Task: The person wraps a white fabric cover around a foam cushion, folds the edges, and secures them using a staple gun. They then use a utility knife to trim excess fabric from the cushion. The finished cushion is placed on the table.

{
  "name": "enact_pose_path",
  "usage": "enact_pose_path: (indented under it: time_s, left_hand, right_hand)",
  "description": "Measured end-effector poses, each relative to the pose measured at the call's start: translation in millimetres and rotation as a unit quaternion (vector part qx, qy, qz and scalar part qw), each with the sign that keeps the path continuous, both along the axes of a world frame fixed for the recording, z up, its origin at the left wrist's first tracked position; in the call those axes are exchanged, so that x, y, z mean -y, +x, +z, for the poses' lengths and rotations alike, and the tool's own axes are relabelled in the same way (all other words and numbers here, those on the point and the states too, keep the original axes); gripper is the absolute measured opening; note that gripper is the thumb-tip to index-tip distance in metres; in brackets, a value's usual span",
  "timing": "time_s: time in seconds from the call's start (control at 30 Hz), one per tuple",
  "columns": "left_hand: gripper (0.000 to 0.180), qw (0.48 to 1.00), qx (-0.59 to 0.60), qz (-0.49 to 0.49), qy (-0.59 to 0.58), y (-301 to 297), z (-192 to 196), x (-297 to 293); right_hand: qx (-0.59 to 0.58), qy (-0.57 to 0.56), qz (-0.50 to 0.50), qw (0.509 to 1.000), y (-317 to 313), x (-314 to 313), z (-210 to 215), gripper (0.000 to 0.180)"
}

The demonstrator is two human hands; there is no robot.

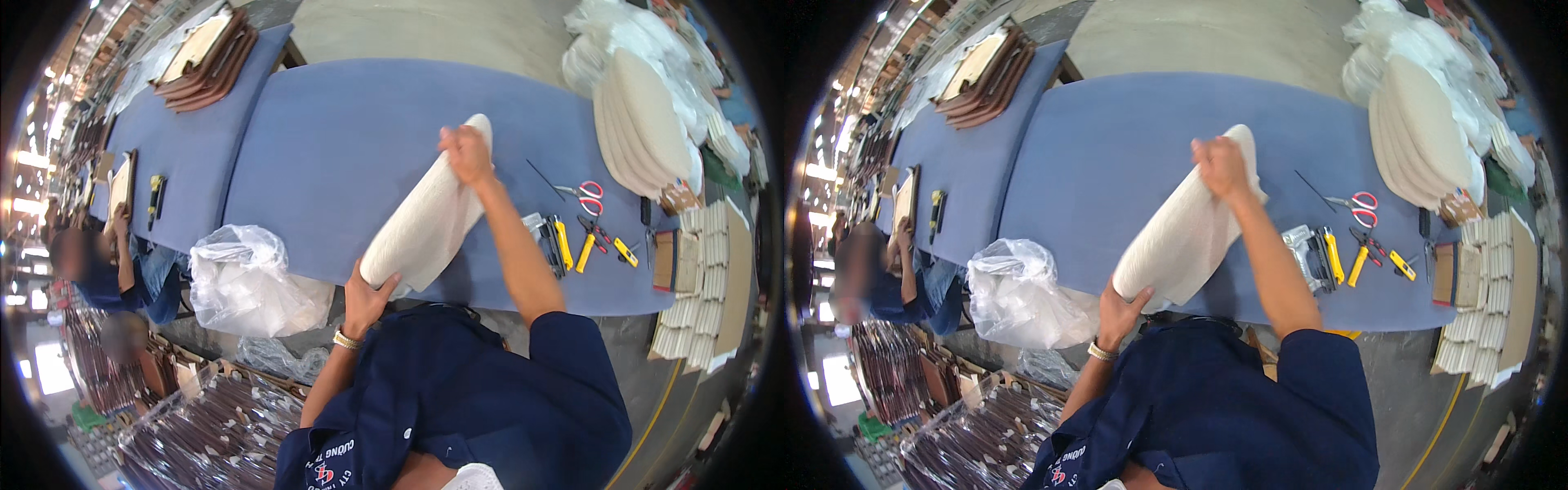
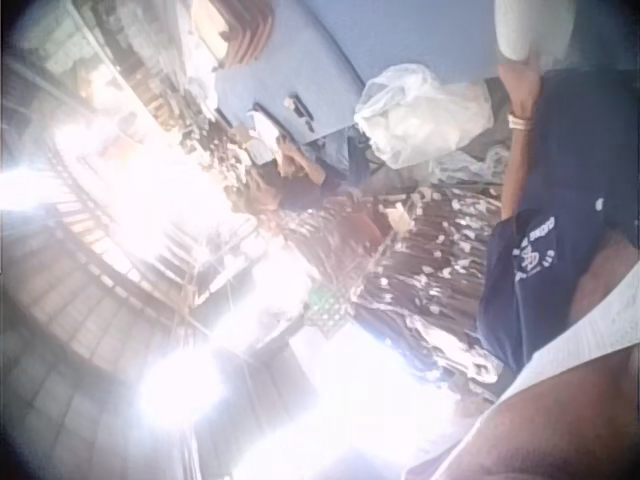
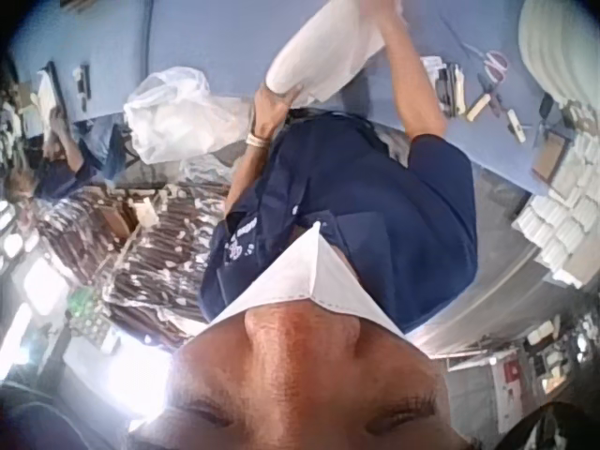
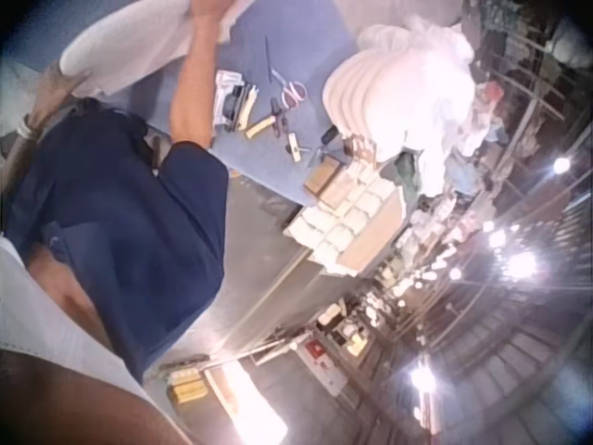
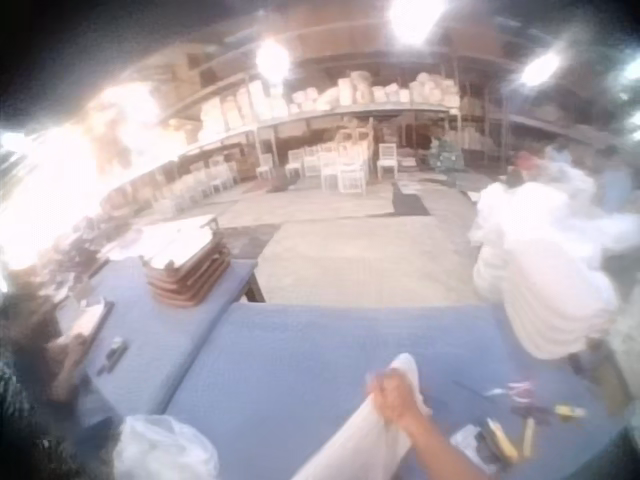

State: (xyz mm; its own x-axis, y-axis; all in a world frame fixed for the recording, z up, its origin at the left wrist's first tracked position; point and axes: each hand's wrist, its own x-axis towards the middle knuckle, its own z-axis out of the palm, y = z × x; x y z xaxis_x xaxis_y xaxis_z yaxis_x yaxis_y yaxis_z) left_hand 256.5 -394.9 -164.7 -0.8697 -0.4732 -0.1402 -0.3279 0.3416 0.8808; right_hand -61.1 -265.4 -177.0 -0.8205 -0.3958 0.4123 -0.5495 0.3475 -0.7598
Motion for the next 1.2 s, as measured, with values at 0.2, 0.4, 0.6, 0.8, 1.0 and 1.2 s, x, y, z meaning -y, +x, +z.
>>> enact_pose_path:
  time_s: [0.2,0.4,0.6,0.8,1.0,1.2]
  left_hand:
    - [0.104,0.964,0.014,-0.218,-0.151,-32.7,7.7,-17.7]
    - [0.092,0.952,0.078,-0.242,-0.171,-161.7,6.2,-53.0]
    - [0.083,0.950,0.074,-0.221,-0.208,-231.9,29.2,-74.5]
    - [0.087,0.960,-0.095,-0.182,-0.193,-155.5,121.7,-67.9]
    - [0.084,0.961,-0.150,-0.228,-0.035,-93.0,114.5,-43.7]
    - [0.077,0.947,-0.109,-0.237,0.188,-28.5,77.0,-42.5]
  right_hand:
    - [-0.061,-0.125,-0.047,0.989,72.2,-19.2,-39.2,0.031]
    - [0.215,-0.244,-0.210,0.922,-25.4,-71.7,-104.2,0.049]
    - [0.344,-0.287,-0.133,0.884,-72.6,-38.3,-90.4,0.057]
    - [0.031,-0.306,0.062,0.950,-72.2,-60.5,112.2,0.041]
    - [-0.229,-0.160,0.102,0.955,75.7,-54.8,169.0,0.019]
    - [-0.248,-0.155,0.163,0.942,165.1,-44.4,168.5,0.024]
